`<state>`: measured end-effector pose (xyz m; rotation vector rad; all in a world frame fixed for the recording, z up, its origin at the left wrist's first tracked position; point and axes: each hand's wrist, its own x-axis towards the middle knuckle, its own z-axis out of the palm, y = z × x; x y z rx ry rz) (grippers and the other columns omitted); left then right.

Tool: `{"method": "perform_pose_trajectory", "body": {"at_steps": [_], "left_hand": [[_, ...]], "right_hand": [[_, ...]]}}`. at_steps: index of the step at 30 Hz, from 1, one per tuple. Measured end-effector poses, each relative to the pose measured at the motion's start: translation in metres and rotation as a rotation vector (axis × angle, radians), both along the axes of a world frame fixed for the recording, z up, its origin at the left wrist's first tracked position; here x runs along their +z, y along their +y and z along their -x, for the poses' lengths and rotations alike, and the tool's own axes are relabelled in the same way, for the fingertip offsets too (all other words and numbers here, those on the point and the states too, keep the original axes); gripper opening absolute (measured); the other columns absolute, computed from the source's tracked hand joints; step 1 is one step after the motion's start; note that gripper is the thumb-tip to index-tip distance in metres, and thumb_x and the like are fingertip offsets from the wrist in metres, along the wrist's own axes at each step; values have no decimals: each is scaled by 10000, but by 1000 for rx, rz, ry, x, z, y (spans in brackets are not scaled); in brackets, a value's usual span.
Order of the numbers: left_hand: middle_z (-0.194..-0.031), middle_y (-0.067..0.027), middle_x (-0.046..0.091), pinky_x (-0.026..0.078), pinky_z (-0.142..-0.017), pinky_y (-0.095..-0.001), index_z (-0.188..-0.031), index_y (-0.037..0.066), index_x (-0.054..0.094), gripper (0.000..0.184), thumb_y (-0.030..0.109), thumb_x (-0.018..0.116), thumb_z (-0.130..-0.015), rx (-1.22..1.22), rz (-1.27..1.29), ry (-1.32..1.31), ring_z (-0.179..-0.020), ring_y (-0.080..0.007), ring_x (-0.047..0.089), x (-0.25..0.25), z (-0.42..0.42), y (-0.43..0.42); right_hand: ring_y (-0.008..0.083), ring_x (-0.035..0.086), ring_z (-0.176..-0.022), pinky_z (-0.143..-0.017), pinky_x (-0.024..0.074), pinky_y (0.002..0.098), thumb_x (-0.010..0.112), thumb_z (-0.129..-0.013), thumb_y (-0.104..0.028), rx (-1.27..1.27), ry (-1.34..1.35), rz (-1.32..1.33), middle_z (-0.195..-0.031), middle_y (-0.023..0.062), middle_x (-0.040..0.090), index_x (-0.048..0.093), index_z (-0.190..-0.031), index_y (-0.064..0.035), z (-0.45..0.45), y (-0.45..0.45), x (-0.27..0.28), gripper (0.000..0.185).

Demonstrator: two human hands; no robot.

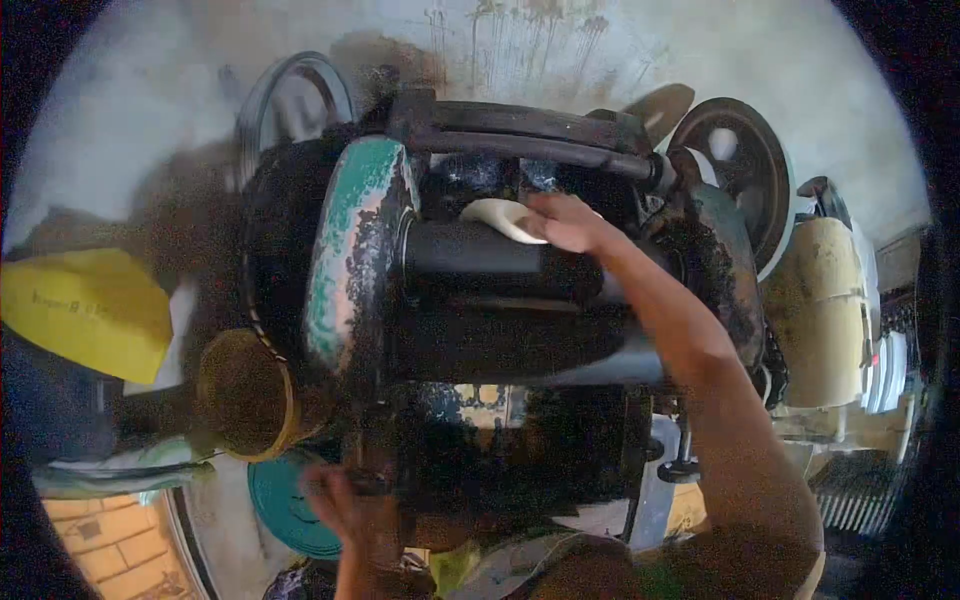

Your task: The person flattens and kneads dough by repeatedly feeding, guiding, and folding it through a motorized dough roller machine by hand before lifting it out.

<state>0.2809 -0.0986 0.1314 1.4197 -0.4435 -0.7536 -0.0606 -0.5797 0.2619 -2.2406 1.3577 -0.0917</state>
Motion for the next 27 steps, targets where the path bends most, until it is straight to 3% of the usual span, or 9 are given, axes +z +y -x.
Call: {"method": "perform_pose_trajectory", "body": {"at_steps": [1,4,7,9,10,18,21,23,27], "left_hand": [[-1001,-36,602,520,-806,-344,-1260,36,557,292,132,543,-984,168,-97,-319,-914,-160,568,63,3,-26],[-997,-29,592,520,-791,-338,-1321,45,514,365,177,554,-984,-198,-12,-241,-899,-152,564,-35,-37,-8],[-1059,-45,614,518,-747,-320,-1370,44,487,480,196,627,-936,-186,-145,-507,-876,-134,579,19,19,-33],[-1121,-97,631,533,-762,-354,-1330,15,526,474,214,640,-915,-591,-793,-1736,-856,-186,612,81,66,-42],[-1121,-97,631,533,-762,-354,-1330,15,526,474,214,640,-915,-587,-798,-1735,-856,-186,612,72,62,-34],[-1251,-180,594,492,-908,-492,-1331,58,553,461,303,567,-940,-484,-349,-1176,-1070,-390,579,16,-9,-35],[-1433,-185,427,370,-1051,-541,-1391,90,486,573,324,653,-895,-934,-365,-1192,-1275,-403,431,22,75,-38],[-1517,-172,334,293,-1121,-572,-1412,140,459,631,386,682,-875,-1091,-394,-748,-1353,-406,374,6,129,-42],[-1515,-148,351,260,-1151,-561,-1401,145,471,596,427,631,-900,-1029,-94,104,-1357,-389,381,-77,161,-111]], "right_hand": [[390,616,-1026,-880,487,439,434,-967,-429,166,-7,62,-1047,209,658,634,-1070,-49,12,5,4,442],[396,638,-961,-844,503,441,454,-944,-466,500,-36,197,-961,198,682,634,-1071,-43,19,8,27,477],[402,637,-1003,-884,503,449,494,-907,-537,153,-29,-606,-1044,185,687,652,-1101,-62,-4,-25,47,537],[359,594,-1142,-948,484,432,537,-869,-572,-20,406,48,-1192,204,642,670,-1143,-85,-18,-47,-15,574],[359,594,-1142,-948,484,432,537,-869,-572,-15,405,50,-1192,204,642,670,-1143,-85,-21,-51,-23,574],[363,460,-1312,-1078,394,451,483,-948,-496,214,481,283,-1406,182,502,549,-1335,-101,-19,-48,-37,557],[389,402,-1364,-1124,355,467,449,-988,-453,469,636,572,-1459,172,453,493,-1397,-105,-11,-31,-38,539],[381,313,-1420,-1167,284,477,463,-994,-403,-30,29,606,-1507,177,383,444,-1431,-108,-5,26,-33,527],[328,181,-1484,-1208,139,444,501,-982,-410,-175,-779,87,-1590,176,238,313,-1505,-106,33,168,-7,634]]}}
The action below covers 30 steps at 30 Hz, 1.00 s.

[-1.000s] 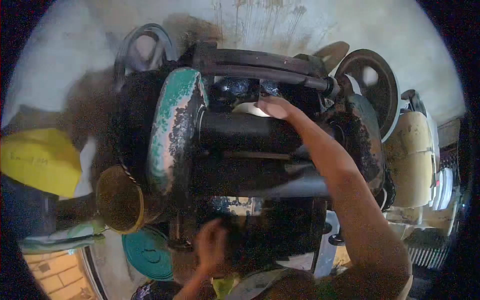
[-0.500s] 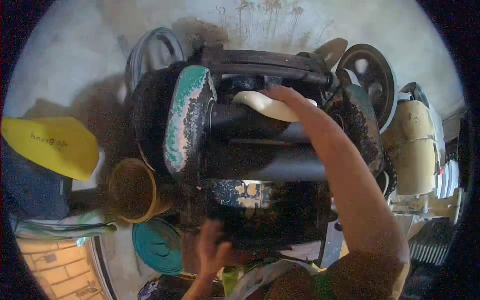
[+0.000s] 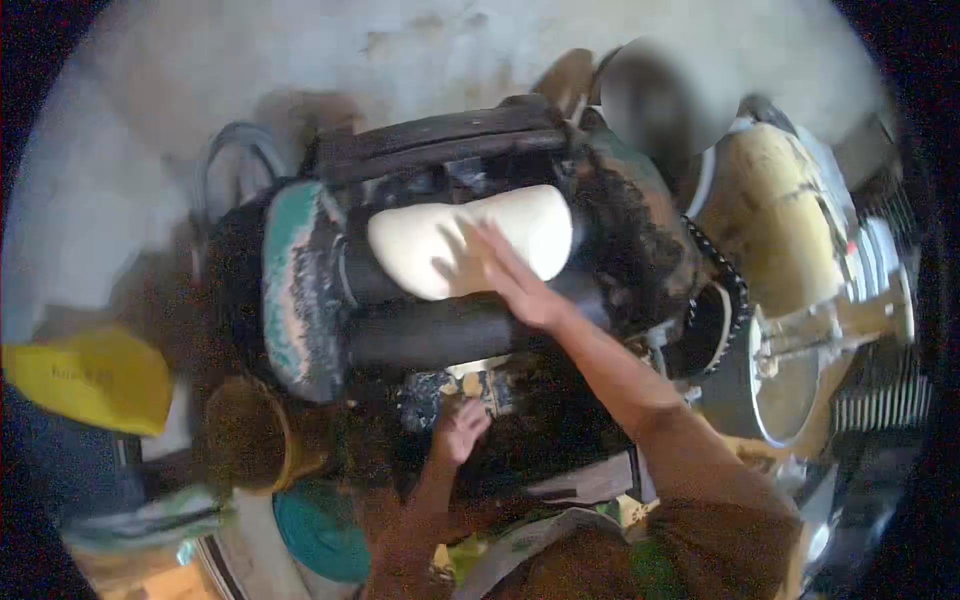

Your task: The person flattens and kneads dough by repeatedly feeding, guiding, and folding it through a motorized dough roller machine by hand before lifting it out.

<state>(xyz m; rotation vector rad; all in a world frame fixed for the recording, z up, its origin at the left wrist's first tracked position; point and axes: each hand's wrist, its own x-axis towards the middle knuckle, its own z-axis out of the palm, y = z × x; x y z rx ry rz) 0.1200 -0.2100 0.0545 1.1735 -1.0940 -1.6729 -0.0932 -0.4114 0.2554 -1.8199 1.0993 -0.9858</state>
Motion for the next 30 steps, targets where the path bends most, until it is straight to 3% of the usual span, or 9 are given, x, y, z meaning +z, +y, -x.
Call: {"method": "perform_pose_trajectory", "body": {"at_steps": [2,5,12,17,20,21,22,24,30], "left_hand": [[-1489,-138,406,264,-1159,-537,-1389,112,490,555,412,580,-930,132,35,479,-1351,-373,397,-27,3,-85],[-1450,-123,488,270,-1171,-500,-1371,63,518,514,390,503,-975,383,-19,1231,-1343,-349,421,-82,22,-156],[-1378,-104,541,340,-1118,-442,-1330,42,534,474,370,463,-995,213,12,1162,-1268,-289,484,-59,76,-170],[-1324,-110,587,416,-1063,-446,-1312,16,537,469,341,480,-979,314,-57,1007,-1190,-287,562,11,76,-120],[-1293,-122,615,469,-1026,-470,-1307,-3,533,477,319,510,-956,486,-159,921,-1137,-304,620,38,76,-58],[-1290,-117,616,466,-1028,-473,-1305,-10,531,467,301,524,-957,454,-75,736,-1146,-304,616,44,77,-41],[-1287,-113,617,464,-1031,-476,-1303,-16,529,457,284,538,-958,425,-4,550,-1154,-304,612,49,79,-21],[-1278,-110,621,458,-1036,-466,-1297,-15,532,420,244,541,-966,423,-70,662,-1158,-296,607,82,86,13],[-1263,-104,623,423,-1068,-429,-1296,-6,524,330,150,500,-1006,300,-89,667,-1196,-263,574,95,82,84]], "right_hand": [[338,196,-1483,-1200,160,421,566,-960,-316,162,62,-1,-1578,205,250,310,-1500,-71,33,66,12,646],[372,282,-1439,-1163,254,447,686,-866,-168,-133,232,-45,-1536,219,310,348,-1463,-14,99,186,-1,703],[414,383,-1332,-1095,341,491,854,-703,-302,-774,713,75,-1393,255,414,356,-1435,3,206,355,-45,937],[403,381,-1325,-1078,348,522,878,-673,-334,-777,609,302,-1412,238,409,332,-1438,5,200,321,-99,999],[382,456,-1263,-1058,379,536,825,-713,-525,-1257,-248,-8,-1396,218,431,320,-1446,-12,164,287,-93,1028],[382,456,-1263,-1058,379,536,825,-713,-525,-1239,-268,-1,-1396,218,431,320,-1446,-12,174,292,-96,1028],[371,484,-1230,-1041,402,524,783,-719,-584,-1011,-734,-288,-1372,209,453,329,-1438,-13,196,306,-103,1024],[348,541,-1166,-1006,449,499,699,-731,-701,-366,-1557,-835,-1325,193,496,348,-1423,-16,227,323,-120,1035],[303,589,-1108,-935,507,441,589,-768,-753,-170,-1580,-1066,-1221,163,575,387,-1378,1,149,331,-159,991]]}}
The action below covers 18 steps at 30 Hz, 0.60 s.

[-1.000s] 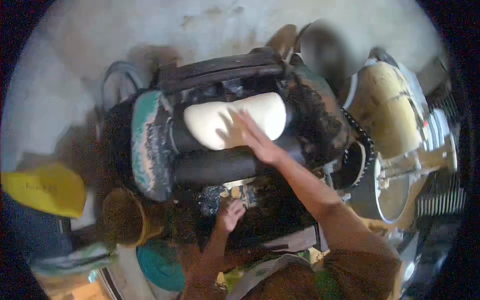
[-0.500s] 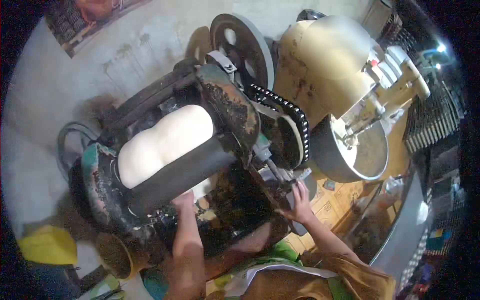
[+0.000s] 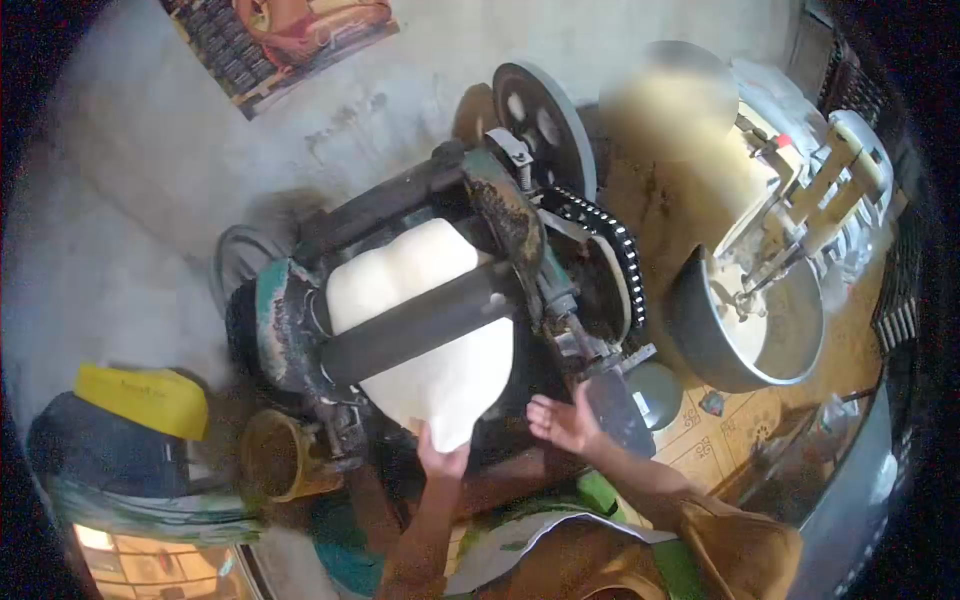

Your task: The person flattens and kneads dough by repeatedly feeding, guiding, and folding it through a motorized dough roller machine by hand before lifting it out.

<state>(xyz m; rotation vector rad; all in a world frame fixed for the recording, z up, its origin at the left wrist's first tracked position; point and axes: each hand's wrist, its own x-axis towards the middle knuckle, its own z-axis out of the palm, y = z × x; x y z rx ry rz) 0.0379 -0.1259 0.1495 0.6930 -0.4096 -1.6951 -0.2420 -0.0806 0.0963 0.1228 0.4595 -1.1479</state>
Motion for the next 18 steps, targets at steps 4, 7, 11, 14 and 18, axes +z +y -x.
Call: {"method": "perform_pose_trajectory", "body": {"at_steps": [4,7,11,14,18], "left_hand": [[-1254,-113,626,449,-1032,-424,-1303,9,509,341,190,509,-1014,-132,698,-1301,-1169,-258,590,-9,-22,39],[-1046,-108,672,520,-818,-296,-1171,3,559,354,-20,674,-837,-100,199,-646,-940,-164,646,-20,-31,64],[-1049,-100,671,526,-796,-306,-1163,6,567,294,45,650,-884,-260,316,-824,-915,-168,655,49,-49,88],[-1066,-102,671,524,-817,-311,-1189,2,559,287,78,610,-917,-336,428,-1022,-937,-185,654,14,-73,96],[-1099,-106,671,520,-860,-319,-1241,-6,543,299,145,528,-983,-426,719,-1451,-981,-218,653,-35,-124,96]], "right_hand": [[294,604,-1103,-943,509,446,648,-870,-576,362,140,-202,-1188,162,612,434,-1347,18,-88,-19,15,791],[300,617,-1086,-957,500,448,678,-888,-448,219,140,-147,-1185,164,626,481,-1316,26,-133,-29,37,669],[286,629,-1067,-967,492,432,689,-896,-272,156,402,20,-1188,151,643,545,-1279,28,-140,3,80,507],[261,638,-1026,-939,498,404,675,-892,-207,157,690,128,-1168,133,659,591,-1240,24,-139,32,76,426],[220,642,-984,-891,511,363,649,-884,-163,148,993,239,-1132,110,678,634,-1197,21,-144,48,91,363]]}}
